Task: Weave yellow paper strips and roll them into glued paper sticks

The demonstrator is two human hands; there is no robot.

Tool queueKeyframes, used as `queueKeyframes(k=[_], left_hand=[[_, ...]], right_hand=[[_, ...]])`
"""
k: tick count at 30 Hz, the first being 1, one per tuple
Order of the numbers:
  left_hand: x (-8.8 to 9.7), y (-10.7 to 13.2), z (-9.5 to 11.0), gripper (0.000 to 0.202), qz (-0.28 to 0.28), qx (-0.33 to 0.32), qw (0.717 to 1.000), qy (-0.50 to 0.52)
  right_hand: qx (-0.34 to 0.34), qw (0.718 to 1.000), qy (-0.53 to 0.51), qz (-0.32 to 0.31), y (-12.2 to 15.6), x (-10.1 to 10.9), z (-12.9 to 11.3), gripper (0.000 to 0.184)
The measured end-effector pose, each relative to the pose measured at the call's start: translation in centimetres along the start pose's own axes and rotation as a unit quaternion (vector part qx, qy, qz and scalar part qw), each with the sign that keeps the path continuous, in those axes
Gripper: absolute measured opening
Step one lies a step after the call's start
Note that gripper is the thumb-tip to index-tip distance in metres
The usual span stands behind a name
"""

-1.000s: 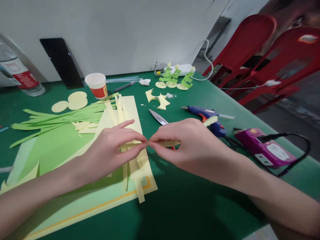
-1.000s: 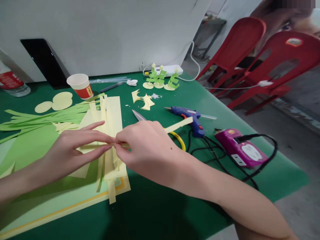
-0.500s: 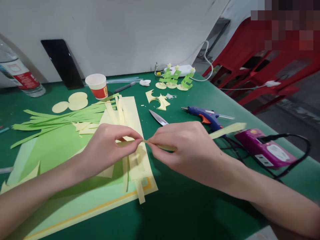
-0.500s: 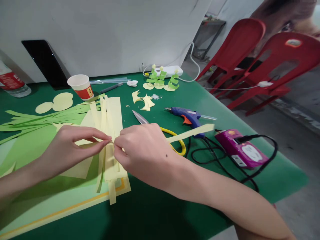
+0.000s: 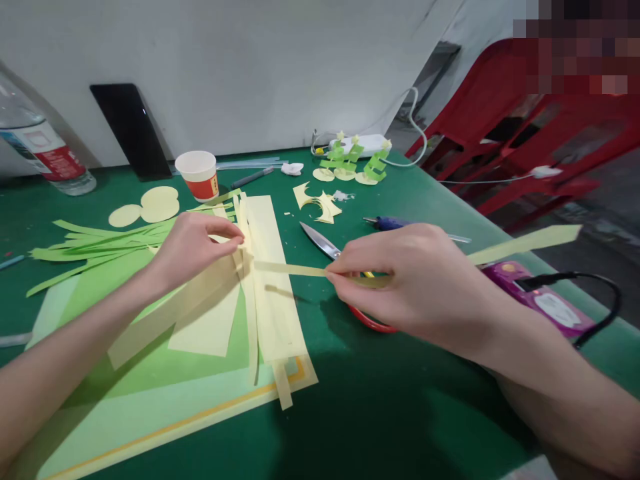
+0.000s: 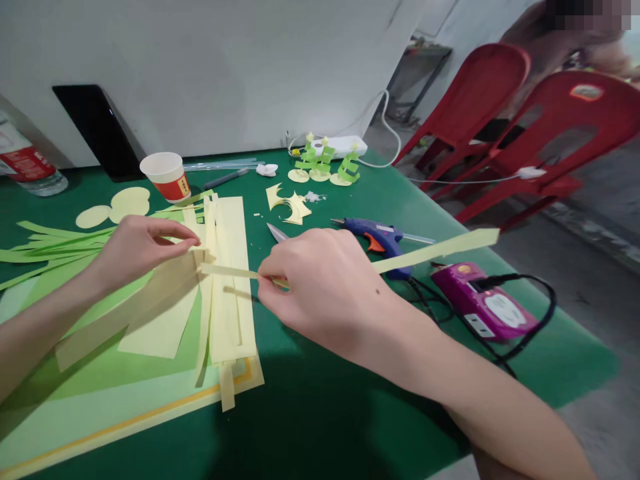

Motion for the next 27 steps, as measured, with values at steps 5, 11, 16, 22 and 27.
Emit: queueKeyframes(k=[5,11,16,22,27], left_hand=[[-0.2,0.4,1.4,0.018,0.054,-0.033,0.996,0.063],[-2.4,2.8,6.9,0.01,-0.003,-0.22,0.975,0.018],[-2.6,3.3,7.3,0.009,0.009,-0.254,0.967,-0.023],[-2.7,3.0,6.9,0.009,0.007,-0.249,0.968,-0.017],[-2.3,2.6,6.3,0.008,0.007,-0.207,0.978,-0.01]], right_hand=[[-0.025,1.0,-0.002,-0.011,-0.1,-0.1,-0.1,0.026],[-0.005,0.998,-0.031,-0.046,-0.1,-1.9,-1.2,0.024],[0.004,0.998,-0.045,-0.04,0.1,-2.6,-1.5,0.024],[0.01,0.999,-0.024,-0.031,0.2,-3.0,-1.8,0.025],[0.025,0.999,-0.038,-0.006,0.2,-2.3,-1.6,0.028]])
Point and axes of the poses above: each hand's wrist, its own y-axis away from the middle knuckle, its own x-axis out of the back of the hand, z = x × y, the point moved 4 cm from there along -y, towards the middle knuckle, and after that the axes turned 15 degrees about -x, right-handed, at the moved point
